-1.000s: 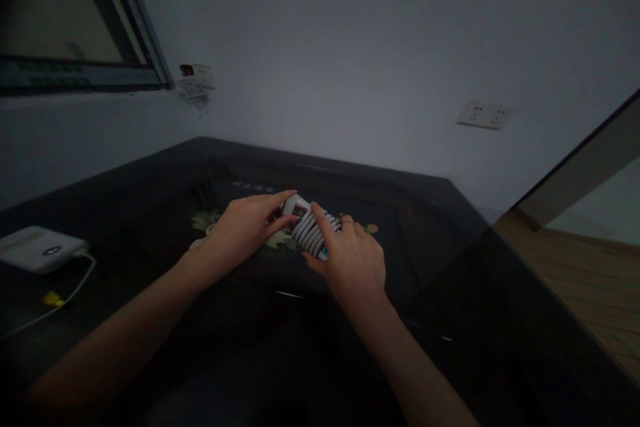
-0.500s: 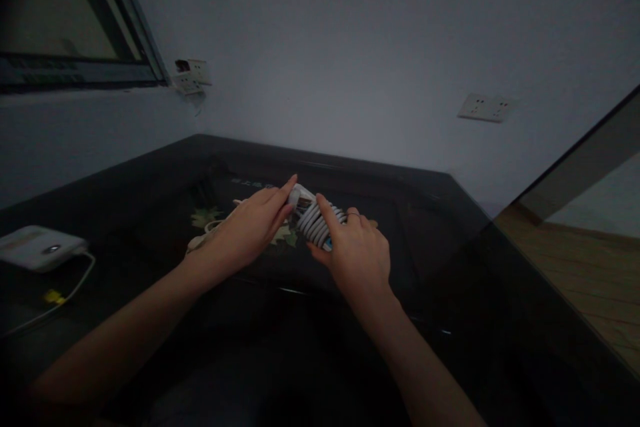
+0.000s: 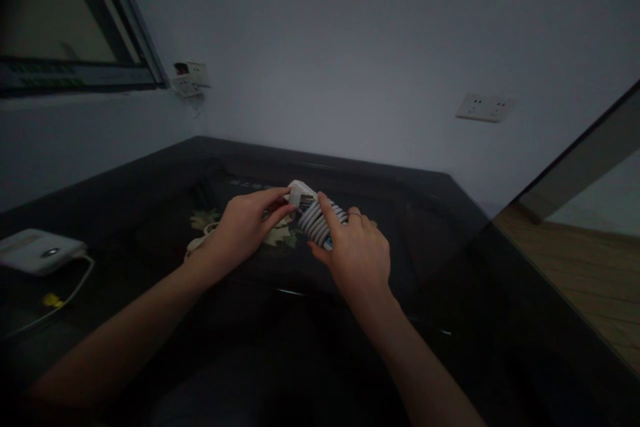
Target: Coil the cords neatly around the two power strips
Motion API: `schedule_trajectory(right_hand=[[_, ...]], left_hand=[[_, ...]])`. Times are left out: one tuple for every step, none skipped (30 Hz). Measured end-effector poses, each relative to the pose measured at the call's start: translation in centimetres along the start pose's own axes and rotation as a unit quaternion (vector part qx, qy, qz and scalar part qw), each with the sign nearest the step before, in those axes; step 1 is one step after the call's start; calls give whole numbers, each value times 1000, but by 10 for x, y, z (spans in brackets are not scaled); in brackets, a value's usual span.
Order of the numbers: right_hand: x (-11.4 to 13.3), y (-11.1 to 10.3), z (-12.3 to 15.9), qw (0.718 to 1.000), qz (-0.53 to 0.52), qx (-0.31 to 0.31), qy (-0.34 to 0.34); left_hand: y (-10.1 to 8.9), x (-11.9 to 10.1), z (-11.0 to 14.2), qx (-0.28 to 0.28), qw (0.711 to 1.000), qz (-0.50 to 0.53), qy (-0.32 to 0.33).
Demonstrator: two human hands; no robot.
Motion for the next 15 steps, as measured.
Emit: schedule_trajectory(right_hand=[[0,0,0,1000,2,0,1],[-1,1,0,1000,4,1,2],[-1,1,0,1000,6,2,3],[-1,1,0,1000,8,2,4],[-2,1,0,1000,10,3,5],[-2,1,0,1000,10,4,7],[-2,1,0,1000,8,4,8],[-2,1,0,1000,6,3,10],[-2,0,0,1000,3,3,11],[-2,0,0,1000,1,4,12],[-2,0,-1,1000,-2,7,13],[-2,1,-1,1000,-3,10,15],[-2,3,-1,1000,-4,16,17],[-2,4,-1,1000,-5,23,19],[-2,6,-1,999,-5,30,21]], left_hand=[[2,-2,1,2,1000,-14,0],[4,-2,2,7,1000,-23,-2],[6,-2,2,10,1000,-26,-6],[8,-1,2,11,1000,-23,-10],[8,0,2,7,1000,-15,-14],[7,2,1,0,1000,-1,-15],[7,4,0,-6,1000,18,-15],[6,6,-1,-9,999,39,-15],[6,7,-2,-6,998,59,-14],[6,8,-3,1,997,74,-10],[6,7,-3,11,996,84,-4],[6,6,-3,23,996,86,4],[6,5,-3,34,996,84,11],[5,3,-2,43,996,81,18],[5,2,-1,52,995,78,22]])
Point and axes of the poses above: each hand's wrist, its own z-axis away from the middle knuckle, its own y-axis out of the palm, x = y × z, the point moved 10 cm from there along -z, towards the middle knuckle, and after that the axes turned 14 degrees about -z, right-handed, at the moved point
